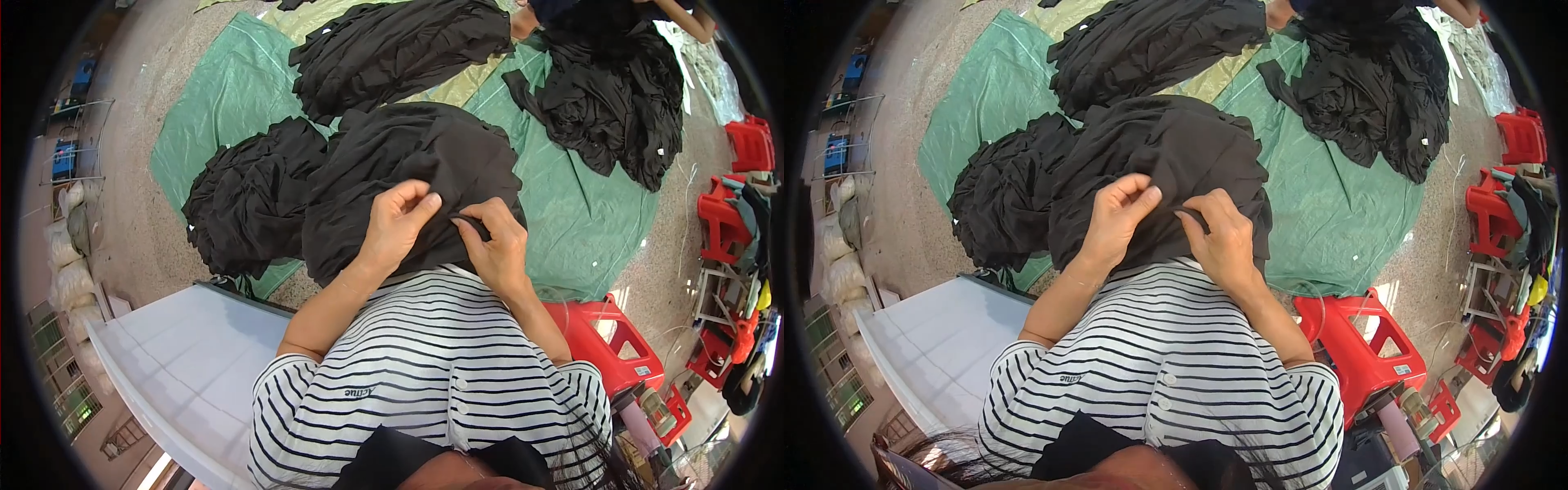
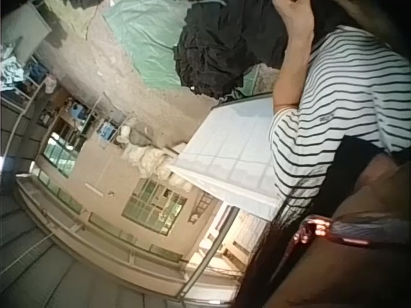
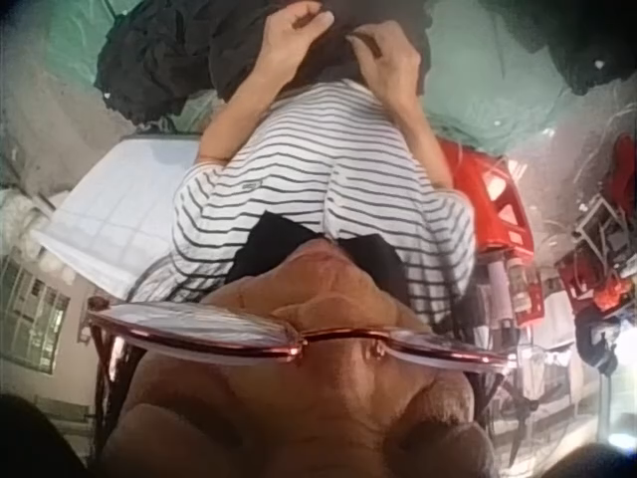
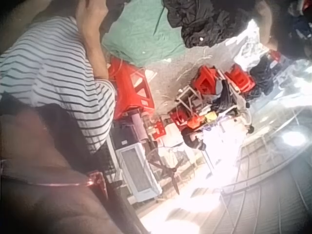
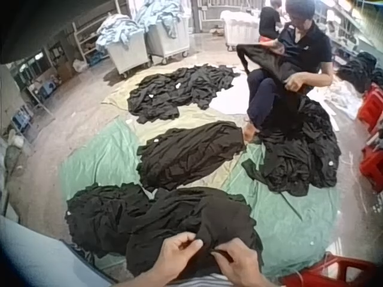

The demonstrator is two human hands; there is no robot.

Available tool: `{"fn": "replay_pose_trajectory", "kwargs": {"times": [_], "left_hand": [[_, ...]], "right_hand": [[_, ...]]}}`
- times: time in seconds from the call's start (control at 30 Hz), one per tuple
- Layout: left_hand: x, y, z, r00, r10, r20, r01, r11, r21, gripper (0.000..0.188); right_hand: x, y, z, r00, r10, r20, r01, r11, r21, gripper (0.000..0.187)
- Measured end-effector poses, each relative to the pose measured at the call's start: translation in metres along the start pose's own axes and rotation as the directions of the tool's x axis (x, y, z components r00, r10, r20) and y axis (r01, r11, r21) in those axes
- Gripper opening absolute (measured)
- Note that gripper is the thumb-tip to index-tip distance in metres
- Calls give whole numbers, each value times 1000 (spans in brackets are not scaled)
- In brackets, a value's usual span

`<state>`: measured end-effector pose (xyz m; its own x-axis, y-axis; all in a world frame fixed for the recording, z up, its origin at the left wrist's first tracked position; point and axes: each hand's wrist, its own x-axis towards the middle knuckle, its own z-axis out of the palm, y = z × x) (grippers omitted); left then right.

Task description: Inspecting and sorting pieces of black fabric in a textile manufacturing facility.

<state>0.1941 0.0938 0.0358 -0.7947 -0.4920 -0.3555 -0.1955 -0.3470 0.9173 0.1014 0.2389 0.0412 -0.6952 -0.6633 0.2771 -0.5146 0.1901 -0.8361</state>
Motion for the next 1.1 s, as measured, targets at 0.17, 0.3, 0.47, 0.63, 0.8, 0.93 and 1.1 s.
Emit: {"fn": "replay_pose_trajectory", "kwargs": {"times": [0.17,0.3,0.47,0.63,0.8,0.93,1.1], "left_hand": [[9,16,18,948,274,-160,-235,946,225,12],[7,21,8,969,248,15,-241,922,305,12],[5,26,0,988,52,146,-71,990,125,7],[5,21,-5,986,-49,159,69,990,-123,10],[2,21,-7,977,0,213,-30,990,139,10],[4,9,-8,969,-94,229,113,991,-73,12],[-6,12,-4,981,55,185,-89,979,182,11]], "right_hand": [[3,-29,-1,963,-215,161,203,976,83,19],[11,-18,-8,980,-199,16,199,980,-9,24],[13,-21,-8,986,-162,-39,162,987,9,26],[12,-21,-8,995,-100,-14,100,995,16,22],[11,-15,-7,986,-168,-5,168,986,1,25],[8,-12,-6,983,-185,3,185,983,17,27],[6,-12,-8,987,-151,45,150,988,33,23]]}}
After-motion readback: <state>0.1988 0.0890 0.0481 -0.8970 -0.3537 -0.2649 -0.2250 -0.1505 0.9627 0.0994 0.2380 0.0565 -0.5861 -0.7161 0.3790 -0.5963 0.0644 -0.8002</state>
